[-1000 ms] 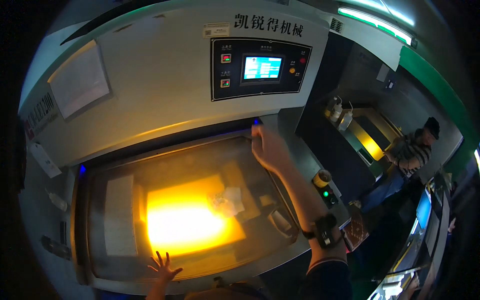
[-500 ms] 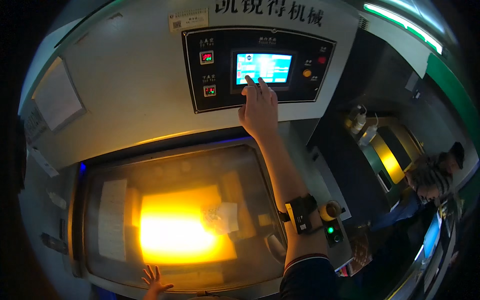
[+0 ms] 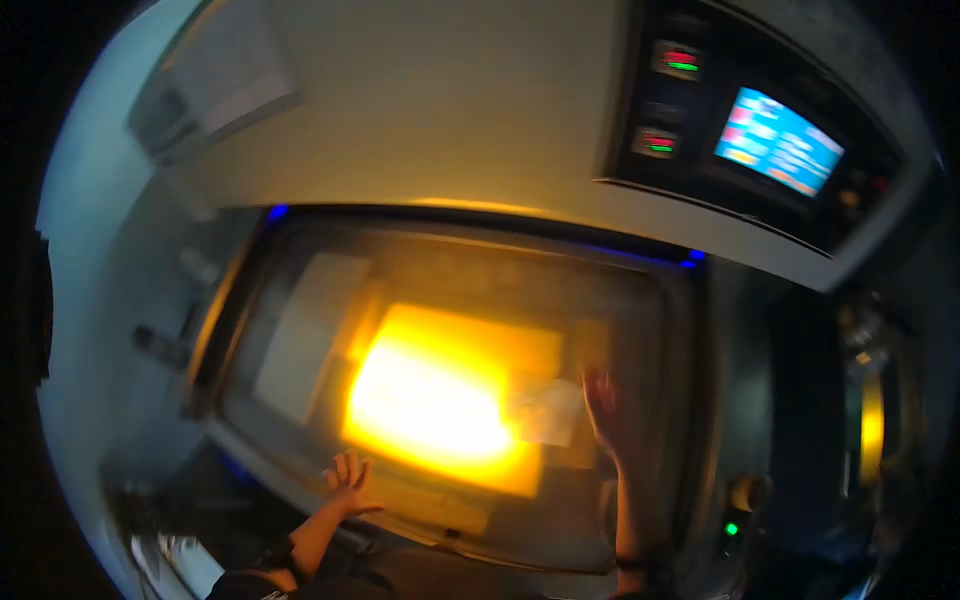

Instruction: Operating an LED exposure machine to process circuit boards, including loading boards and film negatives and closing the machine lid.

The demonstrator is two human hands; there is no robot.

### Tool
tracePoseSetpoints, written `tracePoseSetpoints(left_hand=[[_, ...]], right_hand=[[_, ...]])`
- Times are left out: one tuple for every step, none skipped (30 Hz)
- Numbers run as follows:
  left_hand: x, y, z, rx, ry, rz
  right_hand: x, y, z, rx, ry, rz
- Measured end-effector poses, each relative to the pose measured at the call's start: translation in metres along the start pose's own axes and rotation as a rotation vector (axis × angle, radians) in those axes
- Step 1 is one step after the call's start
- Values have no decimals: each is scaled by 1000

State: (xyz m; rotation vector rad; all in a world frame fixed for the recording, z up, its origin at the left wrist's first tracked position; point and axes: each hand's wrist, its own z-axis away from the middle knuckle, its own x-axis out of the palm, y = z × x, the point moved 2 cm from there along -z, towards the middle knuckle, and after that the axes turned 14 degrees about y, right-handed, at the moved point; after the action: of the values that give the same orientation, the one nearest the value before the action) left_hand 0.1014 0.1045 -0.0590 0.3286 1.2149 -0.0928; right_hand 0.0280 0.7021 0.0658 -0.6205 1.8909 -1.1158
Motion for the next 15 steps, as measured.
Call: tracePoseSetpoints(left_hand=[[-7, 7, 8, -19, 30, -5], [-21, 26, 1, 76, 60, 108], [-32, 33, 16, 103, 95, 212], [-60, 49, 27, 69, -73, 480], [-88, 70, 42, 73, -244, 751], [-91, 77, 64, 39, -239, 749], [-92, 84, 81, 191, -306, 865], [-95, 91, 91, 364, -378, 980], [-100, 91, 103, 354, -376, 979], [-106, 92, 109, 340, -329, 1005], [-113, 88, 115, 324, -274, 1030], [-121, 83, 121, 336, -279, 1031], [-129, 76, 124, 392, -263, 943], [-138, 75, 126, 437, -255, 840], [-149, 75, 127, 442, -267, 831]], right_hand=[[22, 9, 57, 77, -259, -183], [25, 73, 141, 111, -420, -188], [37, 42, 181, 255, -607, -445], [25, -6, 218, 419, -769, -683], [9, -17, 262, 804, -842, -722], [3, -46, 284, 499, -897, -444], [-3, -74, 303, 187, -911, -168], [-15, -90, 316, 193, -912, -169], [-24, -101, 328, 324, -837, -59], [-31, -107, 346, 463, -738, 60], [-34, -106, 363, 467, -728, 63], [-41, -101, 380, 435, -743, 78], [-47, -99, 397, 402, -758, 98], [-49, -92, 413, 443, -769, 137], [-45, -86, 430, 452, -759, 129]])
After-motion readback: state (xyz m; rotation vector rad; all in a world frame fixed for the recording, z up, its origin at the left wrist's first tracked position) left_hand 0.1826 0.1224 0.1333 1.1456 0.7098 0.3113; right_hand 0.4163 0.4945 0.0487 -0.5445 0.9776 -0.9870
